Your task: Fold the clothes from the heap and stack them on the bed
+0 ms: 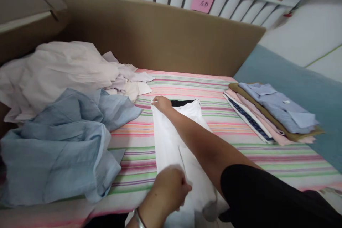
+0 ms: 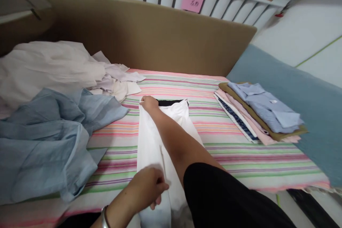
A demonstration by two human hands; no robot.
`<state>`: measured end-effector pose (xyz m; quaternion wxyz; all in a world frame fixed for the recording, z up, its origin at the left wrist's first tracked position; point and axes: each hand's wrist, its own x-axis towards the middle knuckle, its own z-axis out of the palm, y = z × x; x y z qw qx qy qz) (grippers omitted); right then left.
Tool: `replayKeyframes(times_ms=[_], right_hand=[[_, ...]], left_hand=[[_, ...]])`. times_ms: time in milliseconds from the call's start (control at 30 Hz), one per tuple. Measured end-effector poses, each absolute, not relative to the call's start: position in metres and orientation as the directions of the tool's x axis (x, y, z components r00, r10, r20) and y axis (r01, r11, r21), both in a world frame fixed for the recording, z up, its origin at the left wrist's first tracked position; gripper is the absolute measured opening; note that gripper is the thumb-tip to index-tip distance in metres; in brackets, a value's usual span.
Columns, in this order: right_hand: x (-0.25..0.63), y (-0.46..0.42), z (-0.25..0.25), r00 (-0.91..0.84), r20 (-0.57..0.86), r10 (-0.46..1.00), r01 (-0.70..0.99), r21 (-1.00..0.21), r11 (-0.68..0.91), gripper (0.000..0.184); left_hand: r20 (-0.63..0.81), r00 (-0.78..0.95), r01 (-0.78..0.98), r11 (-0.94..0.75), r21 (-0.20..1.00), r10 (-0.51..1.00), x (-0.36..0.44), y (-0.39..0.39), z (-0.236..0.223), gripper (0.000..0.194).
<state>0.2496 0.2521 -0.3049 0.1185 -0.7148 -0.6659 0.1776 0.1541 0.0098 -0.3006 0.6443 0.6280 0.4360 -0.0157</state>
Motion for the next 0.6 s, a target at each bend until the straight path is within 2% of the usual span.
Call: replayKeyframes(times_ms=[67,133,200,267,367,433,533,600], right_hand=[[0.252,0.246,-0.288,0.005,-0.085,0.996,0.905,-0.423,-0.041,0.040],[0.264,0.228,-0.263,-0.037,-0.023,0.999,0.886,-0.463,0.022,0.050],[0.287,0.194,-0.238,-0.051,0.078,0.996,0.840,-0.535,0.085,0.045],[0.322,0.145,-0.220,-0.033,0.133,0.991,0.778,-0.619,0.109,0.030],[0.383,0.059,-0.221,0.020,0.008,1.000,0.708,-0.706,-0.008,0.020],[0.418,0.005,-0.237,0.172,-0.097,0.980,0.611,-0.770,-0.183,0.018],[0.442,-0.059,-0.266,0.316,-0.257,0.913,0.437,-0.815,-0.380,0.015],[0.442,-0.091,-0.280,0.336,-0.287,0.897,0.347,-0.847,-0.401,0.016]], left_hand=[[-0.589,0.634,0.540,0.258,0.801,0.501,0.152,0.012,-0.305,0.023],[-0.544,0.682,0.435,0.328,0.839,0.489,0.145,0.013,-0.307,0.026],[-0.501,0.691,0.319,0.402,0.858,0.522,0.133,0.009,-0.305,0.033],[-0.487,0.623,0.222,0.458,0.861,0.612,0.114,-0.005,-0.301,0.039],[-0.499,0.418,0.089,0.512,0.854,0.759,0.080,-0.044,-0.304,0.042],[-0.550,0.242,0.038,0.559,0.829,0.799,0.061,-0.074,-0.315,0.044],[-0.612,-0.004,0.045,0.612,0.790,0.791,0.050,-0.110,-0.339,0.050],[-0.600,-0.066,0.096,0.603,0.792,0.797,0.057,-0.125,-0.352,0.061]])
